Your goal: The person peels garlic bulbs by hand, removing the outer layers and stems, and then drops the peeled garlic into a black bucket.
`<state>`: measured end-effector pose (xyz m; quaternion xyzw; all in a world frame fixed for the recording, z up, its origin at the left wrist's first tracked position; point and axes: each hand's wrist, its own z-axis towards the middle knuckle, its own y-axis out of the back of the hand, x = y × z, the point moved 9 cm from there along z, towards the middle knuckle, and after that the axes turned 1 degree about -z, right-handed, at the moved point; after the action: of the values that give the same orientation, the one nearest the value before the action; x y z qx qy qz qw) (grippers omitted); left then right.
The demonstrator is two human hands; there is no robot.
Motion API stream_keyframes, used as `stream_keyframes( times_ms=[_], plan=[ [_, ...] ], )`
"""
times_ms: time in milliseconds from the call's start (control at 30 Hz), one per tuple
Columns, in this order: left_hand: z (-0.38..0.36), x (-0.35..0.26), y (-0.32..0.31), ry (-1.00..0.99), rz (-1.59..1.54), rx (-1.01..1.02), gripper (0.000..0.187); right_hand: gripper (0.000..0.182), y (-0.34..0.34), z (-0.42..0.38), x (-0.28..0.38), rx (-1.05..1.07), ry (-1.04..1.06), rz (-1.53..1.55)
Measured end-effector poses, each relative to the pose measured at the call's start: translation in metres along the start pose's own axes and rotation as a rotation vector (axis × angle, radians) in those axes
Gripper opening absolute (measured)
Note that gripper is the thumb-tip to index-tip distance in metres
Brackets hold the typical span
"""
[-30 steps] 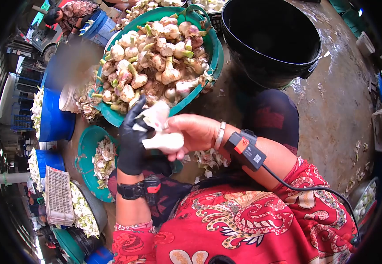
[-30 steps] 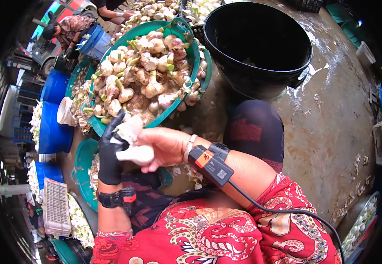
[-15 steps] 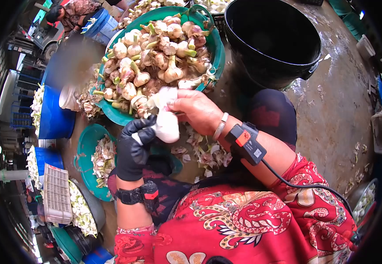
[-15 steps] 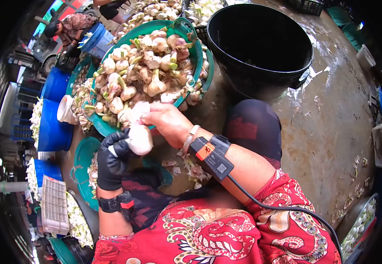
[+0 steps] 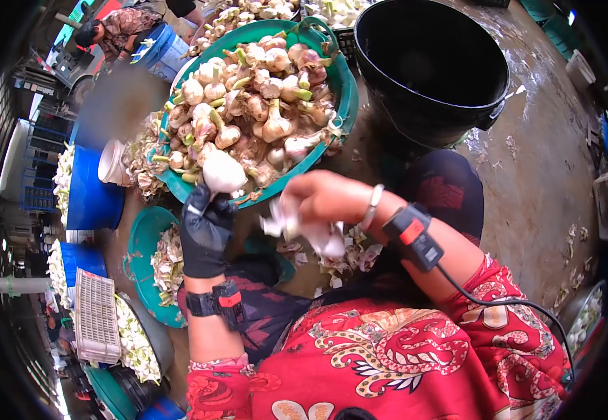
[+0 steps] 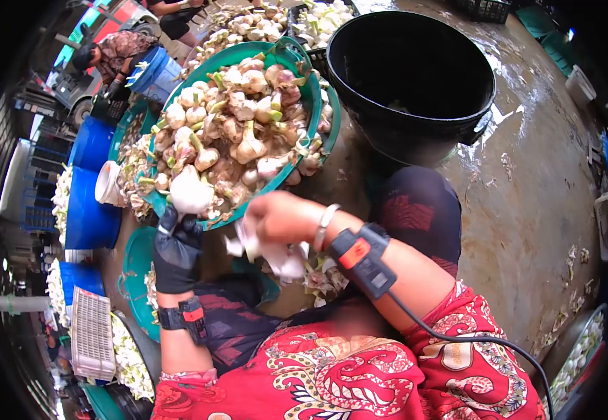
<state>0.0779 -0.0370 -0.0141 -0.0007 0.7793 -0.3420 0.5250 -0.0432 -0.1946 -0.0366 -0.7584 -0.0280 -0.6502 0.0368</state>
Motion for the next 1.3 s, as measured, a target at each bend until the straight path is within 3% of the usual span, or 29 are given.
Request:
stream_keyframes(
  times_ms=[67,133,167,200,300,333,367,400,500,600,667,733,767,833,867,933,1000,1033,1067,1100,1133,1167,1200,1300],
  plan=[
    [0.013,-0.018,-0.076,-0.031,0.088,0.155,0.035,0.033,-0.023,0.006,-0.009,0.059,0.118,-0.243],
    [0.006,-0.037,-0.169,-0.066,0.027,0.289,0.037,0.035,-0.015,0.003,-0.003,0.045,-0.005,-0.143],
    [0.017,-0.038,-0.176,-0.118,0.153,0.337,0.037,0.035,-0.004,0.001,-0.001,-0.006,-0.029,-0.061],
    [0.027,-0.040,-0.178,-0.176,0.282,0.391,0.038,0.031,0.004,0.005,-0.003,-0.033,0.080,-0.099],
    [0.063,0.014,-0.140,-0.191,0.982,0.331,0.034,0.021,0.001,-0.008,0.013,0.155,0.034,-0.226],
    [0.069,0.030,-0.141,-0.448,1.386,0.496,0.037,0.019,-0.005,-0.010,0.015,0.227,0.061,-0.218],
    [0.069,0.048,-0.152,-0.417,1.586,0.555,0.036,0.017,-0.010,-0.010,0.013,0.241,0.041,-0.121],
    [0.072,0.066,-0.162,-0.539,1.733,0.696,0.032,0.017,-0.008,-0.011,0.014,0.206,0.047,-0.168],
    [0.093,0.099,-0.155,-0.314,1.967,0.697,0.036,0.017,0.004,-0.006,0.009,0.116,-0.044,-0.320],
    [0.110,0.106,-0.135,-0.266,1.992,0.696,0.035,0.018,0.019,-0.005,0.004,0.030,-0.091,-0.151],
    [0.112,0.100,-0.126,-0.289,2.013,0.727,0.032,0.017,0.034,-0.005,0.010,-0.143,0.002,-0.068],
    [0.114,0.072,-0.107,-0.264,1.620,0.599,0.024,0.012,0.057,-0.006,0.003,-0.400,0.016,0.007],
    [0.107,0.062,-0.091,-0.001,1.163,0.419,0.019,0.012,0.067,-0.010,0.004,-0.540,0.036,-0.006],
    [0.080,0.042,-0.075,0.101,0.853,0.293,0.015,0.019,0.077,-0.015,0.007,-0.706,0.086,0.068],
    [0.065,0.038,-0.068,0.134,0.626,0.243,0.013,0.036,0.074,-0.013,0.014,-0.713,0.128,0.035],
    [0.035,0.032,-0.079,0.053,0.402,0.370,0.014,0.052,0.059,-0.014,0.032,-0.641,0.266,0.250],
    [0.014,0.019,-0.080,-0.338,1.028,0.408,0.015,0.054,0.051,-0.007,0.025,-0.532,0.182,0.374],
    [0.009,0.019,-0.080,-0.336,1.024,0.399,0.015,0.057,0.044,-0.002,0.017,-0.434,0.098,0.496],
    [0.007,0.027,-0.073,-0.141,0.788,0.347,0.016,0.057,0.044,0.001,0.013,-0.430,0.094,0.492],
    [0.004,0.037,-0.069,0.050,0.549,0.295,0.017,0.054,0.034,0.011,0.009,-0.317,0.072,0.489],
    [0.001,0.038,-0.072,0.049,0.546,0.295,0.017,0.052,0.023,0.018,0.007,-0.206,0.053,0.485],
    [-0.002,0.036,-0.072,0.022,0.614,0.243,0.018,0.035,0.019,0.018,0.009,-0.256,0.096,0.494],
    [-0.004,0.033,-0.070,-0.004,0.682,0.190,0.020,0.035,0.018,0.019,0.007,-0.255,0.095,0.494],
    [-0.011,0.025,-0.080,-0.049,0.722,0.198,0.019,0.009,0.014,0.021,0.016,-0.237,0.165,0.560]
  ],
)
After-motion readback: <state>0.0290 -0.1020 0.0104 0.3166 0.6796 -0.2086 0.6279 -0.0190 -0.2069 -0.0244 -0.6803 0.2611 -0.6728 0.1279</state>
